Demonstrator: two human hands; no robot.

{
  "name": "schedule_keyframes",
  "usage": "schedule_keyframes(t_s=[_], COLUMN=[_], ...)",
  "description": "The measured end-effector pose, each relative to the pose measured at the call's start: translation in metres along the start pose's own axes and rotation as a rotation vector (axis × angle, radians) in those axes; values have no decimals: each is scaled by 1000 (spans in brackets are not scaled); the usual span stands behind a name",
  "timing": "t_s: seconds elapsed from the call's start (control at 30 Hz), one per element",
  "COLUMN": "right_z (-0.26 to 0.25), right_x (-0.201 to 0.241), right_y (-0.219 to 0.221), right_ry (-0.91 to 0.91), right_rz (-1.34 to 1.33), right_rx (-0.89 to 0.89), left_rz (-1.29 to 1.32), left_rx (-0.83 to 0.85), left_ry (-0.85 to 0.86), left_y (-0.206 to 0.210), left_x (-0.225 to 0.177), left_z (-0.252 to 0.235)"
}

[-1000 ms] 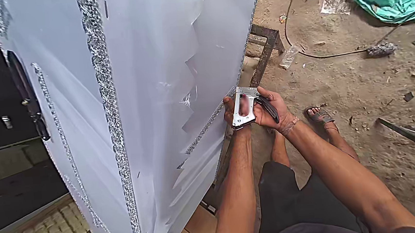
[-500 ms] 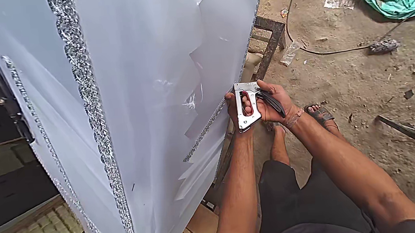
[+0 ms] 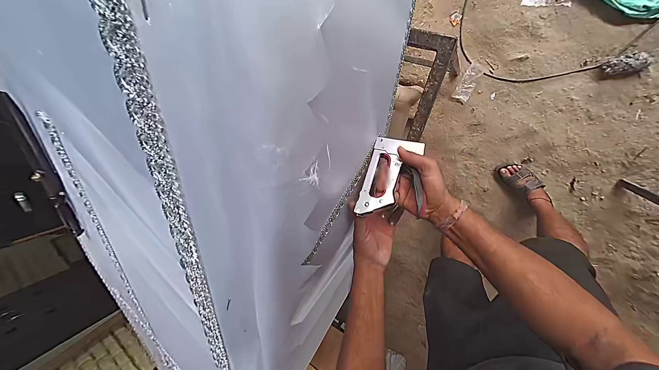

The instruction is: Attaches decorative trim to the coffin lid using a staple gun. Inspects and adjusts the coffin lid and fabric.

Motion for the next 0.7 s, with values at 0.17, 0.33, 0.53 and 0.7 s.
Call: schedule_keyframes(t_s=[0.17, 0.33, 0.53, 0.7], right_z=[-2, 1, 79, 159], right_x=[-9, -2, 73, 163], right_y=[3, 4, -19, -21], right_ry=[-236, -268, -288, -458], right_rz=[32, 51, 176, 781], right_rx=[-236, -281, -201, -410], left_rz=[-108, -104, -330, -499], left_rx=[-221, -398, -269, -194], left_ry=[-21, -154, -179, -206], left_y=[-58, -75, -34, -22], left_x=[23, 55, 81, 123], left_z=[62, 90, 114, 135])
Point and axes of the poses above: each hand's wrist, its own z-axis away from the middle knuckle, its own y-axis out of the palm, x = y × z, the point moved 9 cm from there along -z, towards the middle knuckle, and after that the axes turned 14 degrees about -y, right-handed, at the moved point
